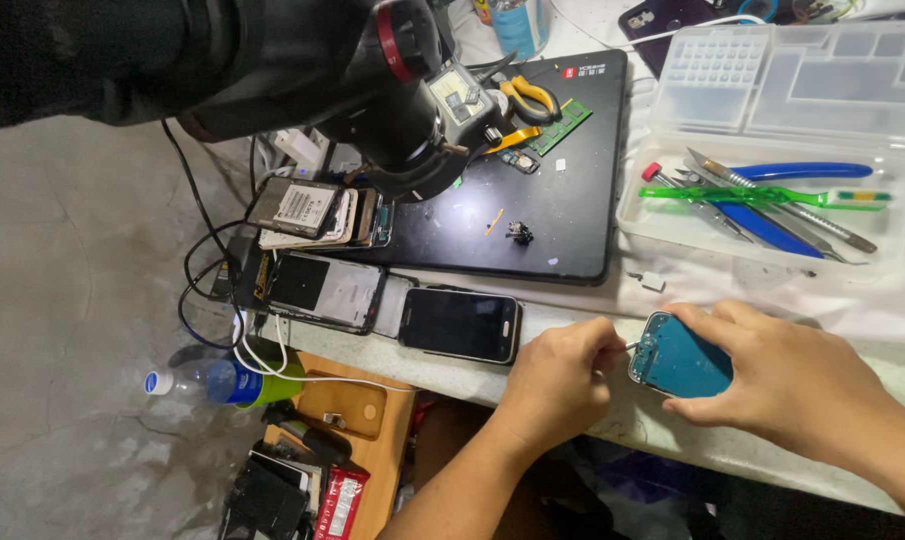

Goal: The person uses a metal spudger to pry and separate the back cover of a smartphone. They work along the edges and corners to release the clips, then flip the device to continue prying from the other side. The back cover is partially detached by the end of the clip.

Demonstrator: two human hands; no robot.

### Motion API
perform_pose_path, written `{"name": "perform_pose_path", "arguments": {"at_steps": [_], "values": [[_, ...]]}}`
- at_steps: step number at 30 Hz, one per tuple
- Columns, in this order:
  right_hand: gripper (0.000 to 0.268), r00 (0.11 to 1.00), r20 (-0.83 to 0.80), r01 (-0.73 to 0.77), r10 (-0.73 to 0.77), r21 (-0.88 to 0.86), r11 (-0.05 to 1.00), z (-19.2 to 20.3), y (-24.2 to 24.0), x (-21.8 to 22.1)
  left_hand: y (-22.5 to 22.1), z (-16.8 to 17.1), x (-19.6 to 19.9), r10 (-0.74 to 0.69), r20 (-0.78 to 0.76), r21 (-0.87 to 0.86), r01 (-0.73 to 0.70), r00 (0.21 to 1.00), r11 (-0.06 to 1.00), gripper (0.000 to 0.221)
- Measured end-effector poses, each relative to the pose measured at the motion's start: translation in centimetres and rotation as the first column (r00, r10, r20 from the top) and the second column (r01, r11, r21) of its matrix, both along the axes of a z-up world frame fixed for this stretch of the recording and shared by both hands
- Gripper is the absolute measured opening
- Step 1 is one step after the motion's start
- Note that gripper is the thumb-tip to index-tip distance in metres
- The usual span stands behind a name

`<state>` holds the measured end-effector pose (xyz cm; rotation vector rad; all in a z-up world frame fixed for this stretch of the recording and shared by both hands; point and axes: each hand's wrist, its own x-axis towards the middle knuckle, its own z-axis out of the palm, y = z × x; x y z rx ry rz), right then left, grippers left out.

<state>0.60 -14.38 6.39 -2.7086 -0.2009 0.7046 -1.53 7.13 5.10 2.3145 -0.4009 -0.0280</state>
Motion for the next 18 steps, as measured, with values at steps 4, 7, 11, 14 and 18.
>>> {"name": "perform_pose_path", "arguments": {"at_steps": [4, 7, 11, 14, 18], "values": [[0.092, 0.999, 0.024, -0.045, 0.047, -0.069, 0.997, 0.2, 0.1, -0.4, 0.2, 0.3, 0.0, -0.024, -0.032, 0.033, 0.025, 0.999, 0.999, 0.013], [0.094, 0.997, 0.04, -0.065, 0.071, -0.125, 0.99, 0.1, 0.3, -0.9, 0.7, 0.4, 0.2, -0.06, -0.085, 0.058, 0.065, 0.995, 0.996, 0.014], [0.093, 0.992, 0.114, -0.05, 0.058, -0.073, 0.996, -0.4, 0.2, -1.7, 1.2, 0.0, 0.0, -0.098, -0.031, 0.079, 0.1, 0.995, 0.992, 0.016], [0.097, 0.986, 0.095, -0.127, 0.135, -0.081, 0.989, -0.3, -0.3, -1.0, 1.7, -0.1, -0.2, -0.151, 0.043, 0.103, 0.146, 0.988, 0.984, 0.015], [0.099, 0.943, 0.153, -0.288, 0.297, -0.079, 0.954, -0.6, -1.1, -0.5, 2.5, -1.0, -0.2, -0.296, 0.108, 0.158, 0.278, 0.949, 0.948, 0.02]]}}
